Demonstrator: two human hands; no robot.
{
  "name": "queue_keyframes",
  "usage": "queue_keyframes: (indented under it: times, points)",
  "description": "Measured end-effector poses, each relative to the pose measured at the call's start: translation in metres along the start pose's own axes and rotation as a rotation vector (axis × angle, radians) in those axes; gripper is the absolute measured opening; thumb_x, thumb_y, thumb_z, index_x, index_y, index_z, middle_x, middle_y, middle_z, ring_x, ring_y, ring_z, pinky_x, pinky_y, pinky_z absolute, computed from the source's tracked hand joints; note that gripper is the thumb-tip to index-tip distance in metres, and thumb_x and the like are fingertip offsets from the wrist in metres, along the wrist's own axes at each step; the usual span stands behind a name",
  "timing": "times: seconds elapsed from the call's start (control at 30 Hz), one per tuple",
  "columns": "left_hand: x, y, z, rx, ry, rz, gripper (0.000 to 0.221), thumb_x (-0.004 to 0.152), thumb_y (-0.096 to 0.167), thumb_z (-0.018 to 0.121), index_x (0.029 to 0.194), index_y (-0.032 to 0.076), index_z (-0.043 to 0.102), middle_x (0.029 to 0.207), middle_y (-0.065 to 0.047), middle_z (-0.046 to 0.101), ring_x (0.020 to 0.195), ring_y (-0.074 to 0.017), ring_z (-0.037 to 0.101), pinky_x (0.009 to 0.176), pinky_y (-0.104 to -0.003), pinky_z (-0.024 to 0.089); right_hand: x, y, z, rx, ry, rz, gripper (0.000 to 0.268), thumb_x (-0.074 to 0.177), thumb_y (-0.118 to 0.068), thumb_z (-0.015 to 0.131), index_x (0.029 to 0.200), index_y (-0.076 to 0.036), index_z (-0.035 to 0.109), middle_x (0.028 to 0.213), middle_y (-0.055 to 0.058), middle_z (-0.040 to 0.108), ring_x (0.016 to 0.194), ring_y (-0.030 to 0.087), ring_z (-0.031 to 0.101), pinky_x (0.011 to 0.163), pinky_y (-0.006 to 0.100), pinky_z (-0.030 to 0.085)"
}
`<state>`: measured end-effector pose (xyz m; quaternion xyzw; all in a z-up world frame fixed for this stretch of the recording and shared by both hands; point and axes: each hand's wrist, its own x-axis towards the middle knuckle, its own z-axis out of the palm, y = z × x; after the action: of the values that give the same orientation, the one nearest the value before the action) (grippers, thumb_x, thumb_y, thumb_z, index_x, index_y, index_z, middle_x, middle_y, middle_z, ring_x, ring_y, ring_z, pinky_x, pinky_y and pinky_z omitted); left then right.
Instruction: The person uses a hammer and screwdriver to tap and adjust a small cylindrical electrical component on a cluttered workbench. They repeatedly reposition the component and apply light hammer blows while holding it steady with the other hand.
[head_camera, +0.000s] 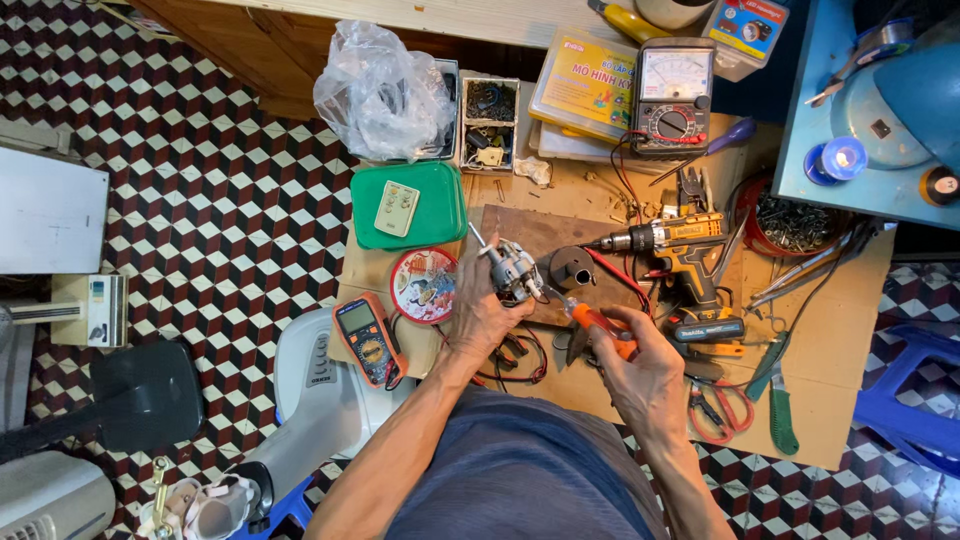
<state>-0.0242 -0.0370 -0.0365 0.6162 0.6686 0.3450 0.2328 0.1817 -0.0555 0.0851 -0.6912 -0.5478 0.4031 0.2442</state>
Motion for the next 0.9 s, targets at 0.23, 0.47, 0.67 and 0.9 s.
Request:
queue_keyframes:
  times: [0.23,0.47,0.67,0.9]
  points:
    - [0.002,-0.003,-0.004,-0.042,-0.079,-0.037,0.106,0.058,0.02,0.095,0.15,0.011,0.042,0.139,-0.019,0.053,0.134,-0.0427,0.045,0.114,-0.05,0.04,0.019,-0.021,-0.004,-0.139,0.04,-0.061,0.033,0.091,-0.023,0.073,0.115,-0.001,0.069,0.091,0.013,0.076,0.072,0.016,0.071,0.066,0.03,0.056]
    - [0.011,-0.002,-0.015,-0.109,-0.101,0.093,0.105,0.057,0.018,0.094,0.147,0.012,0.041,0.142,-0.023,0.048,0.134,-0.0448,0.048,0.112,-0.05,0.044,0.038,-0.027,-0.012,-0.184,-0.058,-0.047,0.025,0.09,-0.023,0.075,0.105,-0.004,0.072,0.08,0.013,0.075,0.068,0.018,0.071,0.063,0.033,0.055]
    - [0.008,-0.003,-0.02,-0.159,-0.172,0.008,0.099,0.067,0.017,0.093,0.151,0.016,0.04,0.135,-0.016,0.054,0.13,-0.0377,0.056,0.109,-0.047,0.049,0.045,-0.027,-0.007,-0.112,-0.147,-0.027,0.024,0.088,-0.022,0.073,0.104,-0.004,0.071,0.085,0.01,0.077,0.067,0.016,0.074,0.06,0.032,0.057]
    - [0.006,-0.006,-0.014,-0.1,-0.136,0.074,0.104,0.063,0.019,0.094,0.15,0.017,0.038,0.136,-0.014,0.053,0.132,-0.036,0.053,0.112,-0.047,0.047,0.044,-0.029,-0.008,-0.169,-0.109,-0.073,0.023,0.09,-0.022,0.075,0.101,-0.002,0.071,0.082,0.013,0.076,0.07,0.016,0.074,0.062,0.032,0.057]
